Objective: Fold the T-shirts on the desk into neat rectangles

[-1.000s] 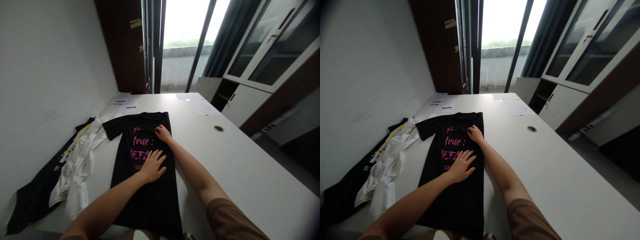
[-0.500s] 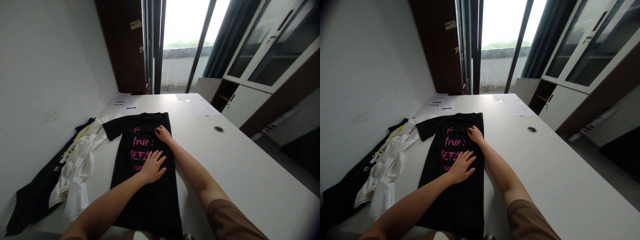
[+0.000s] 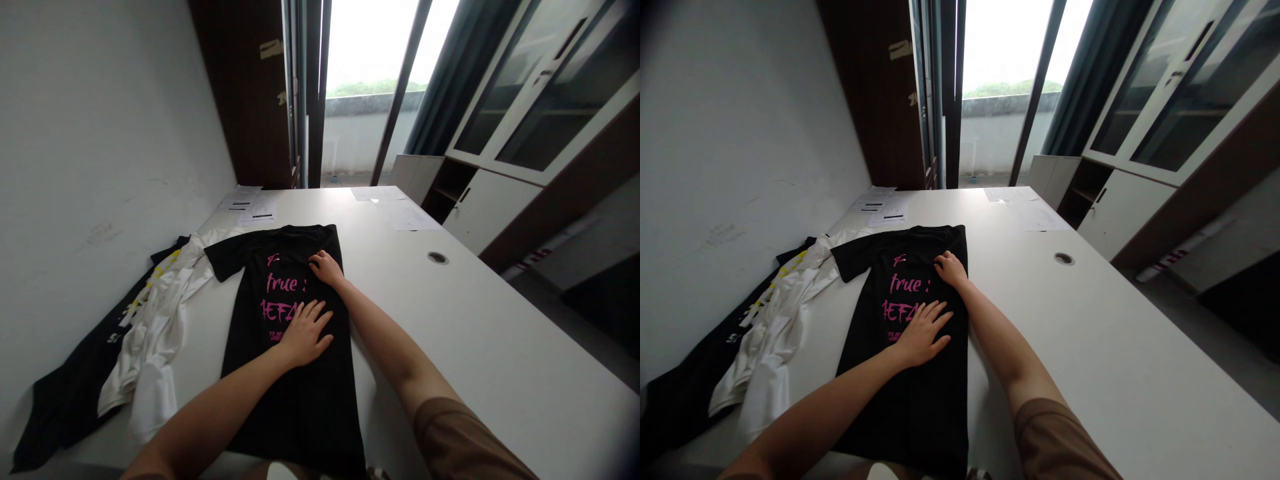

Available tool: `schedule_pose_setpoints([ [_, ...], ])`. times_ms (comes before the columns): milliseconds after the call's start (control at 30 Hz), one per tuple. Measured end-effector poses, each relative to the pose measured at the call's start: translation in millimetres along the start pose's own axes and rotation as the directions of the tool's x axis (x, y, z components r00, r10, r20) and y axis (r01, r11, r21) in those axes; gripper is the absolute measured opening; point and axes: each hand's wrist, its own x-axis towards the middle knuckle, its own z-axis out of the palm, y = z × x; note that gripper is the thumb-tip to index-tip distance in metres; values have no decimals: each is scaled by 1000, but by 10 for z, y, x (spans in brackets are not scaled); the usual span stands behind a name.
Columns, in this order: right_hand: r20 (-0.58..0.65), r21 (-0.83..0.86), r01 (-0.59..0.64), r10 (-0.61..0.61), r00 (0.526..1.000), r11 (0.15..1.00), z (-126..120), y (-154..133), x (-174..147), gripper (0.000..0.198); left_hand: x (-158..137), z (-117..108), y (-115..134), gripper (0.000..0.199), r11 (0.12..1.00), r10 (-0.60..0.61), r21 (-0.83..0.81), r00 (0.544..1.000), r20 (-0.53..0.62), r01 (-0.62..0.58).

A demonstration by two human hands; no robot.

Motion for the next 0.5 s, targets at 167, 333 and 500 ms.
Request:
schedule_pose_setpoints([
  [167,1,-6,2,-2,1000,1000,1,2,3,23,5,40,-25,60,1000,8,0,1000,-19,-8],
  [333,-2,-13,11,-11,1000,1000,-1,1,-1,24,5,55,-38,61,1000,9,3,1000,-11,-9],
  [500,0,-18,9,-9,1000,1000,5,5,2,24,1,44,-33,61,1000,11,3,1000,-14,-11],
])
